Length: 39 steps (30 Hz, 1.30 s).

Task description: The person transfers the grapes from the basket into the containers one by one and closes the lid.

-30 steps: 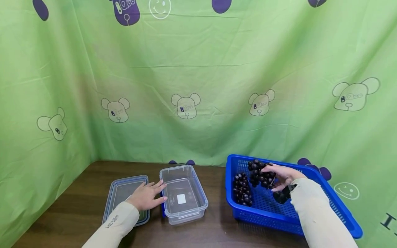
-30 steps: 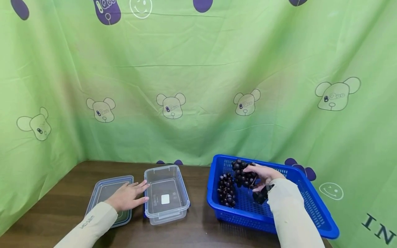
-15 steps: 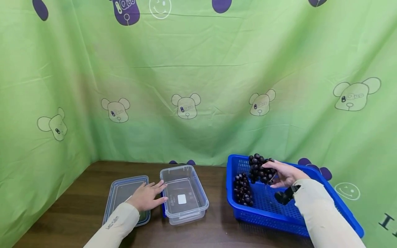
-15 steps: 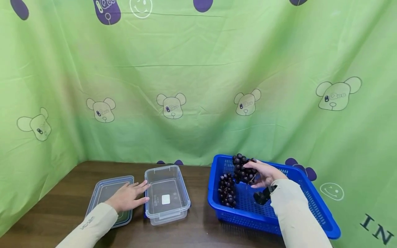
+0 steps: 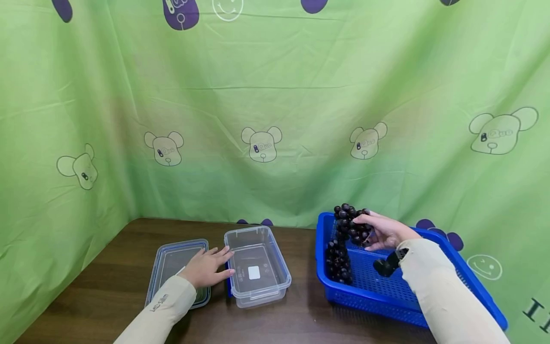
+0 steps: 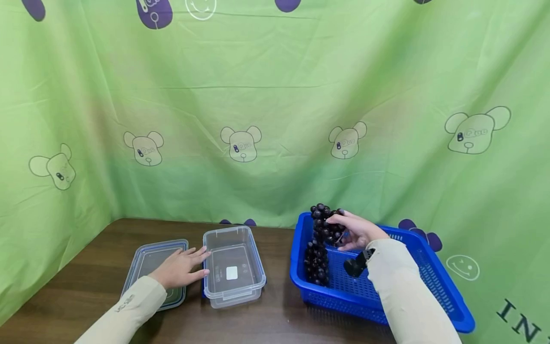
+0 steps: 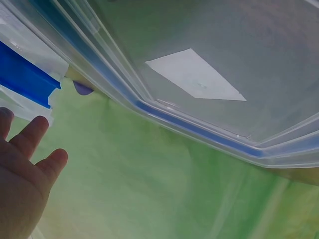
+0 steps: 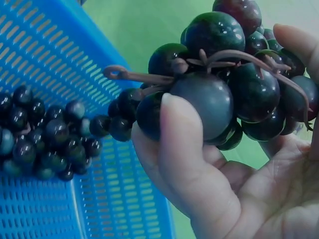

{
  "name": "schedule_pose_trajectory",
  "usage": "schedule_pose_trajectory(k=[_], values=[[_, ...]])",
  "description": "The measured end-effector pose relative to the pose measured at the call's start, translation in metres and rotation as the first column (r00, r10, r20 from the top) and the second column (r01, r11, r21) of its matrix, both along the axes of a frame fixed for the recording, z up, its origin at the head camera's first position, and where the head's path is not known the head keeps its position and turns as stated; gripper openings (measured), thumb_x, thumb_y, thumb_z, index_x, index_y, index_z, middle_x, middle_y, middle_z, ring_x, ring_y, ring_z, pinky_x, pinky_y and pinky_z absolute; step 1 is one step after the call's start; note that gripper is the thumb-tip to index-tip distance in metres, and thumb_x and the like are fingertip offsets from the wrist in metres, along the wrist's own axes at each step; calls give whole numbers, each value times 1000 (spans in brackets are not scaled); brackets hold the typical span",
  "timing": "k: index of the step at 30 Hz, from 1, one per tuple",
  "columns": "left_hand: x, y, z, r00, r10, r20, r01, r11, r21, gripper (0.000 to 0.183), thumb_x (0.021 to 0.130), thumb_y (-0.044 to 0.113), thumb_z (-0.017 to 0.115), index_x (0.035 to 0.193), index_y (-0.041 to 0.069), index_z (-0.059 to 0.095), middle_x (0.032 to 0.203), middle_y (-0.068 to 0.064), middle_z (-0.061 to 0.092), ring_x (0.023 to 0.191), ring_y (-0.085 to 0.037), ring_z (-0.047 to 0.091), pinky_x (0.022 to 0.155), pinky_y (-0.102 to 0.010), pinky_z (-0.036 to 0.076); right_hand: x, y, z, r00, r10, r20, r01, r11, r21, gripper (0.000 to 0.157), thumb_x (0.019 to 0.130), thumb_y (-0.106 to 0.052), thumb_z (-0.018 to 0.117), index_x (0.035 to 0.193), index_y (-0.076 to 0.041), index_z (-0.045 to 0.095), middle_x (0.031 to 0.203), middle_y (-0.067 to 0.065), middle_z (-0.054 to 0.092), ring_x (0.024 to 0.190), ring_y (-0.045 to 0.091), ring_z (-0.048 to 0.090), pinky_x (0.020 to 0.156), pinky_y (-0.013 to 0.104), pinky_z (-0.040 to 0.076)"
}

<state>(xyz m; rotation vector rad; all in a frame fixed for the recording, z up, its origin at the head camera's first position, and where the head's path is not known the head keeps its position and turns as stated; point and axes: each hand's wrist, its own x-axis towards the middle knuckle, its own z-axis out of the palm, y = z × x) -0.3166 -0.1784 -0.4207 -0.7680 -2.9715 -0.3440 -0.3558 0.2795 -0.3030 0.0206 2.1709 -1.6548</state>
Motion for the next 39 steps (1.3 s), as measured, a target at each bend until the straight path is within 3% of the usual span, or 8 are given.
schedule_pose_trajectory(k=[2, 5, 9, 12, 17, 21, 29, 39], values=[[1, 1, 1, 1000, 0, 0, 0, 1000, -4, 60, 95, 47, 49, 140, 8, 50, 144, -14, 46, 126, -46, 44, 103, -66, 25, -1, -6, 2, 1000, 12, -16, -12, 1000, -2, 73, 92, -29, 55, 146, -8, 12, 121, 13, 44, 72, 21, 58, 66, 36, 56], [1, 1, 1, 1000, 3, -3, -3, 1000, -10, 60, 95, 48, 49, 140, 8, 50, 144, -13, 46, 126, -46, 44, 104, -66, 25, -1, -13, 5, 999, 28, -21, -28, 1000, 2, 74, 91, -27, 55, 147, -8, 12, 123, 16, 43, 76, 22, 59, 66, 37, 56], [2, 0, 1, 1000, 3, -16, -3, 1000, -9, 59, 96, 48, 48, 140, 8, 50, 144, -13, 46, 127, -47, 43, 104, -66, 25, -1, -22, 9, 997, 70, -20, -69, 997, 34, 88, 90, -26, 54, 151, -6, -6, 146, 29, 15, 82, 25, 57, 68, 38, 55], [4, -2, -1, 1000, 5, -19, -5, 1000, -1, 58, 96, 47, 49, 140, 9, 50, 144, -13, 46, 130, -46, 38, 104, -66, 24, -2, -28, 9, 996, 82, -24, -82, 996, 33, 82, 89, -25, 54, 150, -5, 3, 146, 30, 14, 85, 27, 56, 68, 38, 55], [3, -5, -2, 1000, 21, -19, -21, 1000, -19, 58, 95, 47, 49, 140, 11, 51, 145, -11, 45, 135, -44, 33, 105, -65, 24, -6, -41, 12, 996, 87, -32, -88, 996, -3, 66, 89, -23, 55, 141, -6, 19, 137, 25, 27, 80, 25, 55, 62, 33, 55], [0, -2, -2, 999, 29, -19, -30, 998, -50, 59, 95, 49, 48, 141, 12, 50, 145, -10, 45, 135, -41, 33, 106, -63, 23, -9, -51, 16, 995, 97, -31, -97, 995, -7, 53, 89, -23, 56, 132, -8, 27, 134, 23, 28, 79, 25, 53, 60, 33, 55], [1, 2, 3, 999, 47, 17, -46, 998, -51, 58, 95, 47, 49, 142, 12, 48, 146, -10, 44, 131, -44, 39, 105, -65, 25, -13, -75, 21, 991, 125, -41, -125, 992, -4, 42, 89, -21, 56, 123, -9, 35, 143, 22, 23, 94, 33, 51, 67, 40, 54], [3, 2, 4, 1000, 29, 3, -29, 998, -55, 61, 95, 50, 47, 141, 9, 49, 145, -12, 45, 124, -46, 46, 100, -65, 31, -16, -117, 15, 988, 137, -71, -138, 990, -6, 52, 85, -20, 57, 131, -8, 35, 132, 22, 40, 91, 34, 54, 66, 44, 53]])
